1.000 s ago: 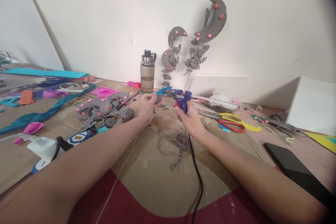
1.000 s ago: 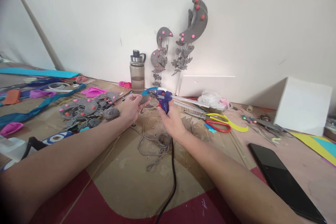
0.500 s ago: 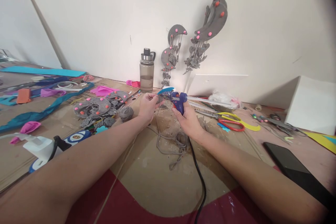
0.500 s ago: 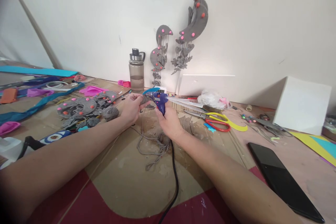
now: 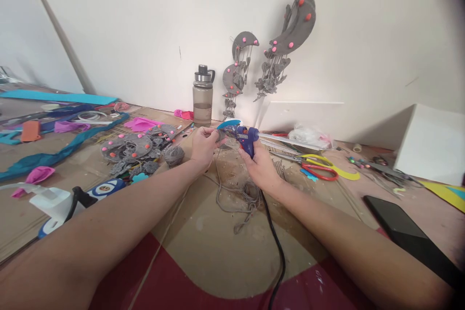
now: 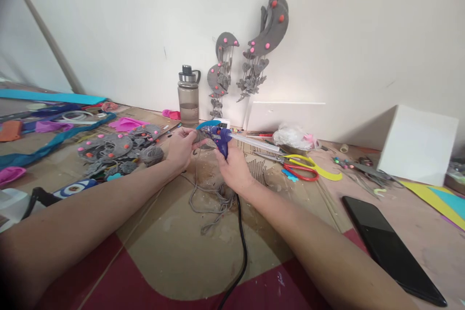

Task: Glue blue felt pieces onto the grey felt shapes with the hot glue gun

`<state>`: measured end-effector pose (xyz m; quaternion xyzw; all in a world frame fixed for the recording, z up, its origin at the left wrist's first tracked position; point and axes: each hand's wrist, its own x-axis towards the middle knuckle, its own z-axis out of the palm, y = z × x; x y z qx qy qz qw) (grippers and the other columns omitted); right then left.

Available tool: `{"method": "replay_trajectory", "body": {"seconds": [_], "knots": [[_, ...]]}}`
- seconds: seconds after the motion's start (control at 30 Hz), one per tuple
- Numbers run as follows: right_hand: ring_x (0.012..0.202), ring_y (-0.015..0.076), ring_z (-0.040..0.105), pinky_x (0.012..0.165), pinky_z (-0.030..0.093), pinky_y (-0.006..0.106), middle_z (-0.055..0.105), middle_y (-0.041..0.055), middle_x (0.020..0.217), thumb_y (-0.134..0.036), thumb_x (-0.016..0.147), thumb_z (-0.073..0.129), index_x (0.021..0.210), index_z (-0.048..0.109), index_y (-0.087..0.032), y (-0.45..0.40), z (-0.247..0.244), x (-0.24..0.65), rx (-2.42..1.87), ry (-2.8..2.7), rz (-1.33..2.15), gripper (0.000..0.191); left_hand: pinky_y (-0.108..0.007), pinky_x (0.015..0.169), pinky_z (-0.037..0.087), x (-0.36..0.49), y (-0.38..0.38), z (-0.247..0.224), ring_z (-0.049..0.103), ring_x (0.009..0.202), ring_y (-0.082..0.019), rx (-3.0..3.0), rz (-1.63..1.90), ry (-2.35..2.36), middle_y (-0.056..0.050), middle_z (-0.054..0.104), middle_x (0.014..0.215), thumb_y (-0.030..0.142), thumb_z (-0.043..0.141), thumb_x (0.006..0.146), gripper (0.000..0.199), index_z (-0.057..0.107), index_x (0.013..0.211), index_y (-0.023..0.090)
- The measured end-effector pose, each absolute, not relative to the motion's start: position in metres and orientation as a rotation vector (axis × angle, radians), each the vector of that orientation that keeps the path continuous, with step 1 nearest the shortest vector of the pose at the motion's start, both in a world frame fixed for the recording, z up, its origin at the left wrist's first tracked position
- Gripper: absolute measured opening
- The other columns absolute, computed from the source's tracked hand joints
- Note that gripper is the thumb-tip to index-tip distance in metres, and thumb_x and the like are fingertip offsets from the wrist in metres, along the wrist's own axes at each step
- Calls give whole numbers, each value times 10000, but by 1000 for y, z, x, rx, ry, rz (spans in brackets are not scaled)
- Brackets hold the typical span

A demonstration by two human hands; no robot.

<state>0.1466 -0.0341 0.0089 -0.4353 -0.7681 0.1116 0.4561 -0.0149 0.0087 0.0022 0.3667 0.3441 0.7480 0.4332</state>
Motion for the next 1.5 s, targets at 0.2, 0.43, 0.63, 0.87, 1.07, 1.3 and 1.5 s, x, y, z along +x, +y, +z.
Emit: {"method": "replay_trajectory", "body": {"seconds": [0.2, 0.43, 0.63, 0.87, 1.07, 1.3, 1.5], "knots": [[931, 268, 594, 895, 466, 449, 655, 134, 1052, -326, 882, 477, 1295, 478, -143, -34, 8, 147, -1070, -1884, 280, 452, -362, 737, 576, -16, 11, 1, 628, 708, -138, 897, 1879, 851, -3, 599, 724, 151, 638, 765, 136, 505, 759, 179], [1002, 285, 588, 946, 439, 472, 642, 142, 1121, -346, 867, 490, 1307, 479, -166, -34, 9, 146, -1089, -1844, 308, 475, -414, 802, 557, -16, 11, 1, 644, 712, -145, 861, 1876, 802, -5, 609, 719, 139, 644, 777, 159, 488, 790, 171], [1043, 278, 582, 975, 434, 471, 646, 135, 1140, -332, 861, 507, 1285, 489, -172, -33, 9, 147, -1048, -1818, 335, 454, -384, 787, 559, -18, 10, 2, 676, 740, -174, 871, 1846, 802, -28, 646, 746, 165, 660, 772, 189, 476, 799, 194], [917, 244, 600, 915, 469, 443, 671, 111, 1063, -316, 862, 501, 1257, 504, -176, -32, 9, 150, -1042, -1800, 358, 419, -374, 781, 574, -18, 7, 5, 693, 756, -183, 853, 1849, 797, -22, 652, 745, 188, 649, 772, 195, 455, 779, 211], [980, 247, 587, 962, 441, 447, 656, 112, 1100, -321, 869, 498, 1305, 473, -173, -30, 8, 150, -1022, -1775, 373, 461, -375, 808, 574, -19, 7, 4, 693, 812, -192, 844, 1839, 777, -21, 662, 784, 221, 678, 754, 222, 458, 784, 226], [1001, 248, 576, 964, 437, 445, 635, 119, 1127, -325, 866, 500, 1249, 490, -173, -29, 7, 150, -1024, -1753, 419, 413, -401, 787, 580, -18, 7, 5, 698, 756, -200, 872, 1855, 739, -55, 668, 774, 202, 660, 764, 207, 454, 780, 208], [869, 223, 581, 895, 468, 426, 652, 83, 984, -313, 860, 503, 1191, 514, -178, -31, 10, 150, -1051, -1721, 463, 357, -399, 797, 572, -19, 7, 5, 695, 731, -181, 849, 1847, 743, -61, 665, 763, 175, 617, 783, 163, 455, 776, 192]]}}
